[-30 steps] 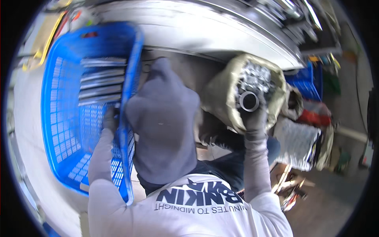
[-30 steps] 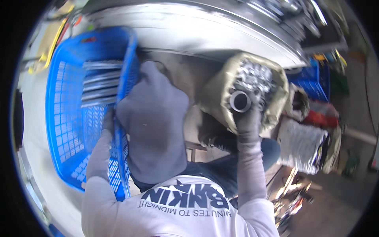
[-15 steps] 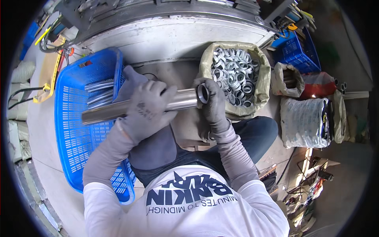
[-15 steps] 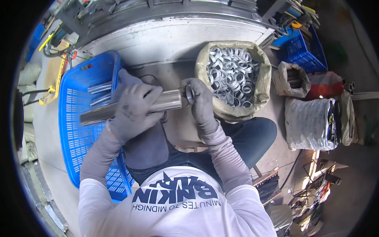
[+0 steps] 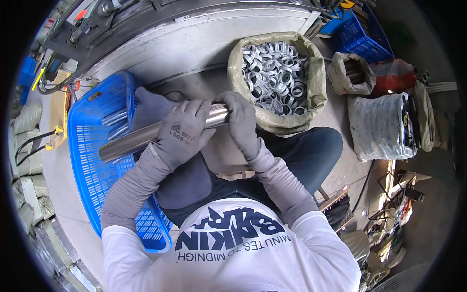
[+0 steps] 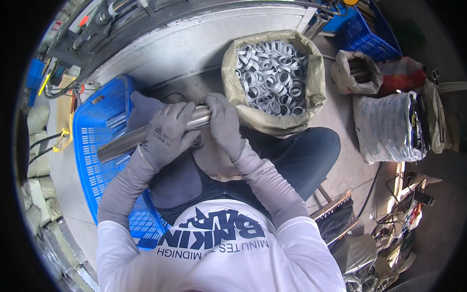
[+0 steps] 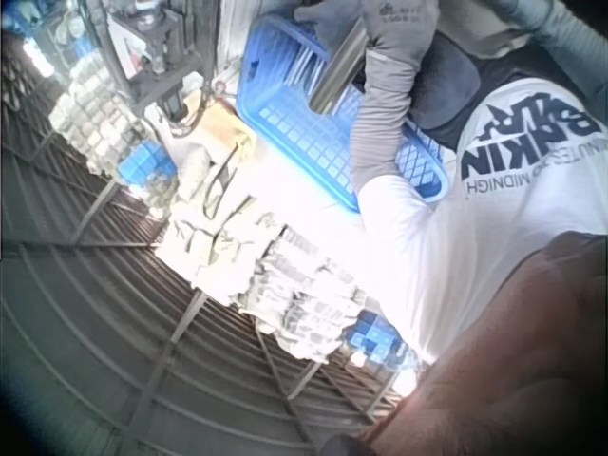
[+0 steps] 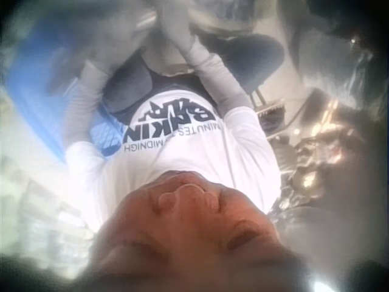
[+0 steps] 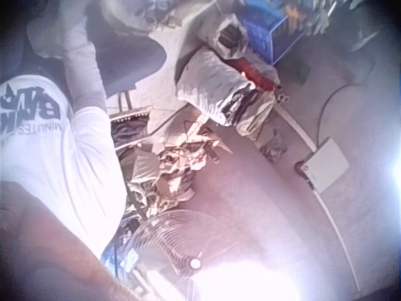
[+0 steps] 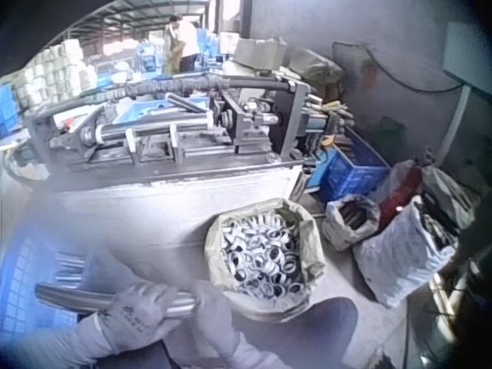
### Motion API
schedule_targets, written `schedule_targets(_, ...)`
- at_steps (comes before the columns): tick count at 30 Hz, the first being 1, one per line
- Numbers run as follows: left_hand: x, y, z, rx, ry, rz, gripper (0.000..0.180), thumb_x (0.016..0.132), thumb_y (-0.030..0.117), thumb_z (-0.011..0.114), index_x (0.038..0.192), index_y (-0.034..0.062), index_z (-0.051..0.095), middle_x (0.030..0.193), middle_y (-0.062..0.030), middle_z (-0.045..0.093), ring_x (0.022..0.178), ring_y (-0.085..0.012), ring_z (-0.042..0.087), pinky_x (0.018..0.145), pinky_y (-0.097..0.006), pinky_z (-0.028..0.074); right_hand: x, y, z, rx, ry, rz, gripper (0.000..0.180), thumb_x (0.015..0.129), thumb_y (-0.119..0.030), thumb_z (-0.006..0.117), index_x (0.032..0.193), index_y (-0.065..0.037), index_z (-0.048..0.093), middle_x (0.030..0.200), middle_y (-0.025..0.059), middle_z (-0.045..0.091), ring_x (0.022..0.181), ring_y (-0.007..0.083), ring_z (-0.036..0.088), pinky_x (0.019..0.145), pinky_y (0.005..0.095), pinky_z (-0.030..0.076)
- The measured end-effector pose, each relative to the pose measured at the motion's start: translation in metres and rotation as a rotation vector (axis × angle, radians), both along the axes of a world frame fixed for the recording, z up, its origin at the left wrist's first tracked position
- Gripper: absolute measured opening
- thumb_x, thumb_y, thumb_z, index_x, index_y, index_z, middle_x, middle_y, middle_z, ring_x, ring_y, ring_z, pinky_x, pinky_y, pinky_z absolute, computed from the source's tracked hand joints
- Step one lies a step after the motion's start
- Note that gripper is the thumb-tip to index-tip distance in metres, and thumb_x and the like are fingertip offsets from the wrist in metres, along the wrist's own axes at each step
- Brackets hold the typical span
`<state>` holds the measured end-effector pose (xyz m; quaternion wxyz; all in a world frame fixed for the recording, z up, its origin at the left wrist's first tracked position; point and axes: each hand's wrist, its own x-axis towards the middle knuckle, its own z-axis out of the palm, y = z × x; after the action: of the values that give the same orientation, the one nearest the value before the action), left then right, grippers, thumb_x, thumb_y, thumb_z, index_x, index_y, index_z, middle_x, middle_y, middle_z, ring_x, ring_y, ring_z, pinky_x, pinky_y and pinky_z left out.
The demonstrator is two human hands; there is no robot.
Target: Fitting circular metal rings onto the ends of long metal tubes and organizing them into a basket.
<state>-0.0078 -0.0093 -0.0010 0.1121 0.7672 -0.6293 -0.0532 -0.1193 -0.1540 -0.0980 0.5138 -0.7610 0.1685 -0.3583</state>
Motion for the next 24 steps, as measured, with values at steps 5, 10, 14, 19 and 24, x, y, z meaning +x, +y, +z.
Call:
schedule_targets(5, 0.002, -0.006, 0.003, 0.066, 0.013, 0.0, 0.067, 0.082, 0.026, 0.079, 0.138, -0.0018, 0.055, 0.121, -0.0185, 0.063, 0.111, -0.0372, 0.062, 0.099, -0.05, 0.049, 0.005, 0.007, -0.003, 0.315, 0.049, 0.023, 0.035, 0.106, -0.022, 0.044, 0.108, -0.002, 0.072, 0.1, 0.0126, 0.07, 0.082, 0.0213, 0.065, 0.075, 0.0322, 0.051)
schedule_targets(10, -0.016, 0.014, 0.008, -0.551, -0.063, -0.212, 0.057, 0.082, 0.02, 0.082, 0.131, -0.0011, 0.063, 0.114, -0.0154, 0.068, 0.103, -0.0304, 0.067, 0.094, -0.043, 0.055, -0.001, -0.021, -0.038, 0.78, -0.065, -0.02, 0.036, 0.105, -0.026, 0.049, 0.11, 0.003, 0.07, 0.098, 0.0101, 0.071, 0.083, 0.0164, 0.066, 0.075, 0.0299, 0.054)
schedule_targets(14, -0.016, 0.046, -0.013, -0.283, 1.053, 0.497, 0.051, 0.093, 0.021, 0.081, 0.132, -0.0059, 0.062, 0.124, -0.0122, 0.068, 0.115, -0.0194, 0.066, 0.101, -0.039, 0.055, -0.015, -0.055, -0.051, 0.925, -0.181, 0.003, 0.032, 0.102, -0.027, 0.055, 0.115, -0.001, 0.068, 0.106, 0.0123, 0.072, 0.091, 0.0219, 0.071, 0.079, 0.0325, 0.06)
schedule_targets(19, 0.009, 0.018, -0.015, -0.833, 1.194, 0.435, 0.043, 0.106, 0.014, 0.063, 0.144, -0.0033, 0.053, 0.132, -0.0122, 0.066, 0.127, -0.0285, 0.063, 0.114, -0.045, 0.048, -0.011, -0.062, -0.059, 1.156, -0.218, 0.049, 0.044, 0.101, -0.037, 0.06, 0.123, 0.001, 0.066, 0.117, 0.0159, 0.071, 0.105, 0.0237, 0.07, 0.094, 0.0355, 0.057)
schedule_targets(24, 0.054, -0.004, 0.034, -0.885, 0.036, 0.093, 0.039, 0.1, -0.002, 0.063, 0.139, -0.0012, 0.061, 0.131, -0.017, 0.069, 0.123, -0.0305, 0.067, 0.109, -0.042, 0.053, -0.013, -0.104, -0.062, 0.666, 0.203, -0.195, 0.06, 0.097, -0.05, 0.063, 0.132, -0.002, 0.063, 0.127, 0.0216, 0.067, 0.12, 0.0322, 0.065, 0.104, 0.0397, 0.051)
